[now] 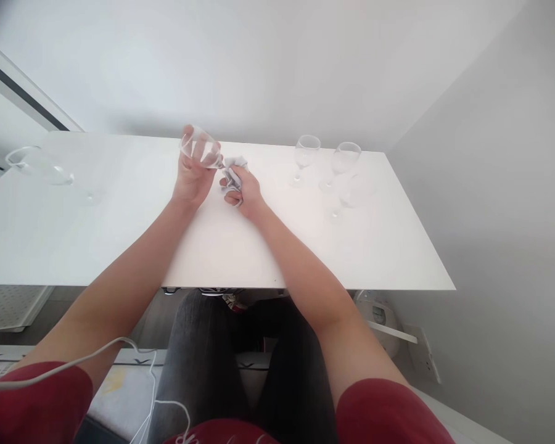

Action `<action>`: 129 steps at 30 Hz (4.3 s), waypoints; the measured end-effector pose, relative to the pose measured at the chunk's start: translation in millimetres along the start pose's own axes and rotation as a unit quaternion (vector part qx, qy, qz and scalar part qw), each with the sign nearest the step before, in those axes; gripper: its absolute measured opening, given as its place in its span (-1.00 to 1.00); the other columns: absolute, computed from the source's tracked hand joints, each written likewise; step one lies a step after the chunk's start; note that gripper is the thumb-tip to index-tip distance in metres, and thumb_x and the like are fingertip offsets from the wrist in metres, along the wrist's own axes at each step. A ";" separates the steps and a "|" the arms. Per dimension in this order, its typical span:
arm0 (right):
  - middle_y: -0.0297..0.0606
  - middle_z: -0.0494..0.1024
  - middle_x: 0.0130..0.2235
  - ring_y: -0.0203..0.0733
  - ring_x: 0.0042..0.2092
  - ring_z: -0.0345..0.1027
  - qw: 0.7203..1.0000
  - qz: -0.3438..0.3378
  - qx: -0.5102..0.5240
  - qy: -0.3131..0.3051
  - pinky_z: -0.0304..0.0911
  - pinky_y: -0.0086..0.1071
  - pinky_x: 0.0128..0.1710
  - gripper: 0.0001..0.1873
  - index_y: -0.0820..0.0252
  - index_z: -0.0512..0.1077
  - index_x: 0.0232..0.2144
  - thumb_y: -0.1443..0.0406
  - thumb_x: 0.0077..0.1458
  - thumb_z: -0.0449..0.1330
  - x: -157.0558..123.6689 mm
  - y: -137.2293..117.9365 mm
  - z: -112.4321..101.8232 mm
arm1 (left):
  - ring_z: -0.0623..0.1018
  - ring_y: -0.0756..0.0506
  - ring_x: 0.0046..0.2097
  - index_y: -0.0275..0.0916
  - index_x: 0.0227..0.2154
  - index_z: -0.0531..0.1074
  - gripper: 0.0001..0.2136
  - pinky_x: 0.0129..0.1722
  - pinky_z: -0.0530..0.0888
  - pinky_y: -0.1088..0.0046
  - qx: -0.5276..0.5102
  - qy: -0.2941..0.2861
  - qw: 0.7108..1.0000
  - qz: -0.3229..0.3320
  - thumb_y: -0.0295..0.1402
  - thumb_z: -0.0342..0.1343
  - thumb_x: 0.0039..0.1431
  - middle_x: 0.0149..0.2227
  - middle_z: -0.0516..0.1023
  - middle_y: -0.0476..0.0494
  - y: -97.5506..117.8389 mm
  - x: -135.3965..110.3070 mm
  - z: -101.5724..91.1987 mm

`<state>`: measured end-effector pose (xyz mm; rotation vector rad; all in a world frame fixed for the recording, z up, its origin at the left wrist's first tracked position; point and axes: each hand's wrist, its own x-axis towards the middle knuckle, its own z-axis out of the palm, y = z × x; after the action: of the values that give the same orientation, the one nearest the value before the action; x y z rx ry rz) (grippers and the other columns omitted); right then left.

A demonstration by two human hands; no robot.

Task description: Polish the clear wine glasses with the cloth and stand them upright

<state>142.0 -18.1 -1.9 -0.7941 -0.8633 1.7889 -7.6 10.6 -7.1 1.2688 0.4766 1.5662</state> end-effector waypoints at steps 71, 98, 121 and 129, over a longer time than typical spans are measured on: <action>-0.10 0.31 0.37 0.05 0.01 0.51 0.572 -0.114 -0.811 0.049 0.44 -0.09 -0.03 -0.49 0.02 0.37 0.27 0.18 0.33 -0.02 -30.5 19.4 10.7 | 0.42 -0.27 0.30 0.07 0.18 0.39 -0.33 0.16 0.43 0.12 0.103 0.087 0.990 -0.047 0.37 -0.04 0.20 0.27 0.45 -0.21 -12.3 1.5 -2.0; -0.14 0.29 0.41 -0.06 -0.08 0.54 0.522 -0.054 -0.806 0.276 0.38 -0.25 -0.18 -0.42 0.05 0.32 0.35 0.19 0.32 -0.01 -159.2 -1.2 -82.8 | 0.20 0.00 -0.58 -0.19 -0.66 0.33 -0.51 -0.53 0.10 0.42 0.288 0.067 0.938 -0.180 0.04 0.11 0.26 -0.66 0.23 0.01 -6.8 -37.8 4.8; -0.22 0.53 -0.19 -0.23 -0.37 0.34 0.518 -0.112 -0.819 0.220 -0.02 -0.36 -0.42 -0.77 0.15 0.45 -0.08 0.22 0.38 0.04 -170.6 6.5 -77.6 | 0.63 -0.14 0.11 0.07 0.11 0.29 -0.49 0.04 0.54 0.28 -0.112 0.396 0.905 -0.106 0.27 -0.12 0.33 0.10 0.61 -0.22 132.8 -98.4 -140.1; -0.16 0.56 -0.08 -0.14 -0.05 0.46 0.514 -0.132 -0.846 0.055 0.20 -0.40 -0.26 -0.66 0.13 0.45 0.01 0.14 0.46 -0.05 -161.3 4.6 -68.4 | 0.64 -0.18 0.03 -0.10 -0.13 0.40 -0.60 -0.05 0.51 0.30 -0.102 0.266 0.945 -0.159 0.10 0.19 0.22 0.09 0.61 -0.22 56.9 -68.7 -53.2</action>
<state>248.4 -156.2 -20.3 -1.6884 -2.4379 -0.0108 -85.9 -57.3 -14.6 0.5626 0.7934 1.6190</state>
